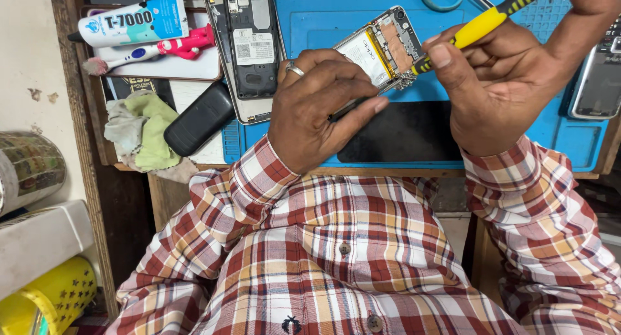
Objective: The person uses a yellow-handled screwdriver to loosen screws on the internal frame of a disassembled smartphone. The device is held steady with the left hand while the right hand turns the screwdriver. The phone remains open on a blue work mat throughout the clip.
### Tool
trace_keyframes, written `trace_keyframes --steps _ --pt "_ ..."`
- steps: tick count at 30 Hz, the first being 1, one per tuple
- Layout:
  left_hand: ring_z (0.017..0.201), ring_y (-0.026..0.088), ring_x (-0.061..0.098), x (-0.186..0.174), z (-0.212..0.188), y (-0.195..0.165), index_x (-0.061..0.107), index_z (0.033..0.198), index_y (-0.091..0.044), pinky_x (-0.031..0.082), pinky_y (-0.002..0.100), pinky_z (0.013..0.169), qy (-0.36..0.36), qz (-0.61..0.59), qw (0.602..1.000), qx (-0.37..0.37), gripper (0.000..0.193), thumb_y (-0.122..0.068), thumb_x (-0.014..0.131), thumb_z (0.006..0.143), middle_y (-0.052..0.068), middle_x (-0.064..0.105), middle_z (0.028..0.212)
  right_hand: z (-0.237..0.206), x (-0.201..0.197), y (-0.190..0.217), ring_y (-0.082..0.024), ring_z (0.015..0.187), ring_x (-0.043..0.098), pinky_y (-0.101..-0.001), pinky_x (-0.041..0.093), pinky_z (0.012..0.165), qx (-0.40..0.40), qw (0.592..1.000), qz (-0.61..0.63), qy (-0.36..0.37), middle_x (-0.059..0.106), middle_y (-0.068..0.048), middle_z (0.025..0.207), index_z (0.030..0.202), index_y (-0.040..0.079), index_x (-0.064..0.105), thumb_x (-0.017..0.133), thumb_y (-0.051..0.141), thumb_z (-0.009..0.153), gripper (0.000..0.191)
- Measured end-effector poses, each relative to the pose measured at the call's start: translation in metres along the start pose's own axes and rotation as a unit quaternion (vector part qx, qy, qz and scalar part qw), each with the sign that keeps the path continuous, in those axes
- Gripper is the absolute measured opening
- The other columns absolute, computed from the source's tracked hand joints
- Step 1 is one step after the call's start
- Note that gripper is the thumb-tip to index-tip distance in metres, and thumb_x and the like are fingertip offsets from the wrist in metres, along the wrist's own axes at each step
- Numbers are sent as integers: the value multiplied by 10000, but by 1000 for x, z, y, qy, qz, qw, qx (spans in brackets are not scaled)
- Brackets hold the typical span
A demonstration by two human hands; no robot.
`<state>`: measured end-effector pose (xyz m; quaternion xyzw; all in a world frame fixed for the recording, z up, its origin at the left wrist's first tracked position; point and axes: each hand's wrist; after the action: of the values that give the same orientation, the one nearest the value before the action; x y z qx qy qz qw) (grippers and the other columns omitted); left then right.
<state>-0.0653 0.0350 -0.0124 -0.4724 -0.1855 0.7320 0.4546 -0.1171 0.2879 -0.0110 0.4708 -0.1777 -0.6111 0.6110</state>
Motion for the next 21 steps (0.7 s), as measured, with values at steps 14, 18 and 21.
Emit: trace_keyframes --steps 14,18,21 --pt "1162 195 617 1 -3 2 781 982 -162 408 386 965 -8 73 996 58 170 -294 884 951 -33 704 1063 6 10 4 -178 870 718 -236 577 705 -62 996 -56 32 360 -38 1592 1593 117 201 767 -145 1062 819" --pt "1167 225 612 1 -2 3 754 999 -150 426 395 986 -7 61 996 61 303 -399 907 915 3 694 1076 7 8 3 -172 788 691 -228 523 639 -71 994 -74 35 320 -126 1554 1529 75 180 760 -148 1006 812" --pt "1198 264 608 -6 4 6 720 1132 -126 422 430 1006 4 78 994 75 453 -469 913 908 47 685 1146 0 2 -3 -222 840 702 -233 554 670 -59 995 -81 19 429 -170 1464 1549 112 134 739 -146 1092 800"
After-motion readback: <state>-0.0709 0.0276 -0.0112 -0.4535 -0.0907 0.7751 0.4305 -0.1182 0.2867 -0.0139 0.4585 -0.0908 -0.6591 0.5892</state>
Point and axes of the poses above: each hand's wrist, its own z-axis towards the middle knuckle, its own x-axis out of the palm, y = z × x
